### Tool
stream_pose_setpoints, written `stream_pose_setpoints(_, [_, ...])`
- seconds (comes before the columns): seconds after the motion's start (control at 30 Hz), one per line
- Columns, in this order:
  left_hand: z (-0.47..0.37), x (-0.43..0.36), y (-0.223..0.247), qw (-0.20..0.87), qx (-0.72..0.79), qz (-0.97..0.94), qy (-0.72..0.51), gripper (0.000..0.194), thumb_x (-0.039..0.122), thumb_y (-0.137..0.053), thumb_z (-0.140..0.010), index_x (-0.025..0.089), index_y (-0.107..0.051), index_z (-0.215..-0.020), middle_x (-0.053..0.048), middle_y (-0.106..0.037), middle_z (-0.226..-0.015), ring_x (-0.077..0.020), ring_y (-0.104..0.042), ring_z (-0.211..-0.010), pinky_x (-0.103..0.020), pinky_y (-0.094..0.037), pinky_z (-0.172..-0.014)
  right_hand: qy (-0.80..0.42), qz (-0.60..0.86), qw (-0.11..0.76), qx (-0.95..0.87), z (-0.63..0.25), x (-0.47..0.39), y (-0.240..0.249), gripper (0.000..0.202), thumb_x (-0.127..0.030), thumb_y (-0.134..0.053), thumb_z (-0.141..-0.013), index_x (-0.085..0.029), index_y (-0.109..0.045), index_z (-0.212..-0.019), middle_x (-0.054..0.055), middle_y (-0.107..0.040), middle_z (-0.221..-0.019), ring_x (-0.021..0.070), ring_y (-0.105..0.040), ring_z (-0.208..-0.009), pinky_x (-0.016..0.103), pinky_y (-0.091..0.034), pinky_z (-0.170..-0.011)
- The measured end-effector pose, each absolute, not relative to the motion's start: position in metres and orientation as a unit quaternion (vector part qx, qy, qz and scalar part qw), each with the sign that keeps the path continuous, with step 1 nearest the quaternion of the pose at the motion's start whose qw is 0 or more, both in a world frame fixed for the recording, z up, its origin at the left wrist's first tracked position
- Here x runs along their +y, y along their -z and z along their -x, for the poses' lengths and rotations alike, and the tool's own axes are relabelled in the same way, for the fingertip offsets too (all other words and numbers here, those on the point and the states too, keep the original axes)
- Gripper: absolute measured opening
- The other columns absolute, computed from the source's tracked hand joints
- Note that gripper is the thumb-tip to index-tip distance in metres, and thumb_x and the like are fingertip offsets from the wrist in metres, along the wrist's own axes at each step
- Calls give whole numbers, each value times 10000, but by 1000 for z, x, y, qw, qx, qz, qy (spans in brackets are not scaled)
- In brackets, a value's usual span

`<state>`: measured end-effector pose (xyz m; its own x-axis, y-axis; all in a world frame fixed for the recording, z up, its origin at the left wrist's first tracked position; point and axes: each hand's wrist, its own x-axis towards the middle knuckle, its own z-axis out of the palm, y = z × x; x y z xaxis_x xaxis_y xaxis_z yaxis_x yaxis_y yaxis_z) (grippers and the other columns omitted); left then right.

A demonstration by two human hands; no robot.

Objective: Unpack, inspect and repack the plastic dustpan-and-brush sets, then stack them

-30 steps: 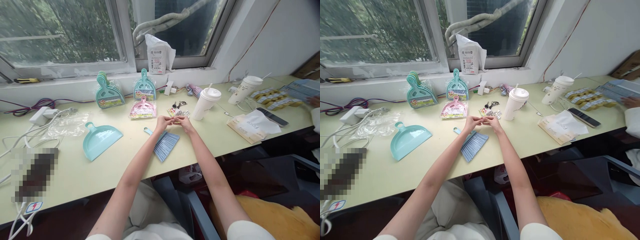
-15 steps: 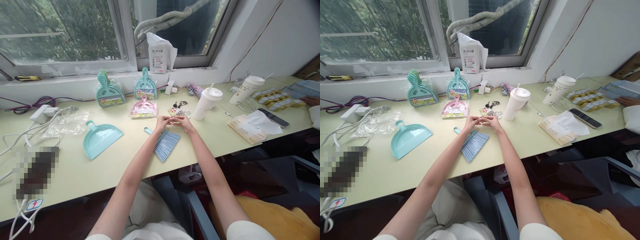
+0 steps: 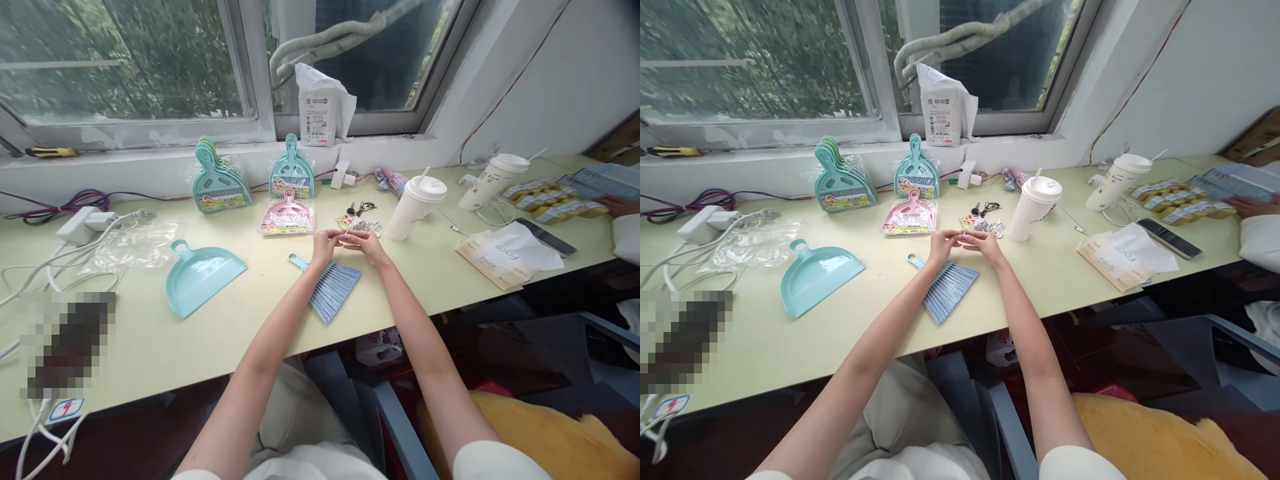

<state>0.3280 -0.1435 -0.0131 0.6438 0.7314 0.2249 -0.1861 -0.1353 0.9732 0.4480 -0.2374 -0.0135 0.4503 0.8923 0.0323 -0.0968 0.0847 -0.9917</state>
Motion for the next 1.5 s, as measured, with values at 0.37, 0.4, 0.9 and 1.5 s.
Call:
stream_pose_setpoints(0.37, [-333, -142, 23, 397, 223, -797, -396, 245, 100, -496, -851, 174, -723, -907, -70, -677, -857, -163, -617, -817, -253, -541, -665, -305, 568, 691, -328, -436, -231, 17, 361, -405, -823, -560, -181, -743, -832, 54, -739, -830, 225, -701, -815, 424, -557, -873])
stream_pose_setpoints(0.4, [-334, -142, 23, 391, 222, -800, -397, 239, 107, -500, -853, 178, -721, -910, -72, -676, -868, -167, -617, -835, -257, -541, -679, -301, 564, 695, -328, -436, -231, 17, 353, -402, -818, -569, -183, -742, -835, 52, -739, -835, 224, -701, -821, 420, -558, -872])
stream_pose_setpoints(0.9, [-321, -127, 19, 449, 298, -758, -367, 116, 142, -578, -799, 144, -694, -797, -51, -703, -772, -133, -631, -702, -254, -497, -708, 62, 773, 381, -503, -471, -246, 23, 256, -188, -594, -815, -322, -718, -994, -1, -669, -1106, 235, -579, -1021, 395, -507, -836])
stream_pose_setpoints(1.5, [-322, -116, 36, 350, 235, -849, -319, 152, 116, -666, -725, 179, -689, -861, -35, -636, -812, -150, -563, -762, -298, -442, -790, 88, 700, 287, -648, -473, -216, 28, 144, -328, -610, -837, -273, -743, -828, 39, -688, -965, 250, -521, -959, 406, -375, -843])
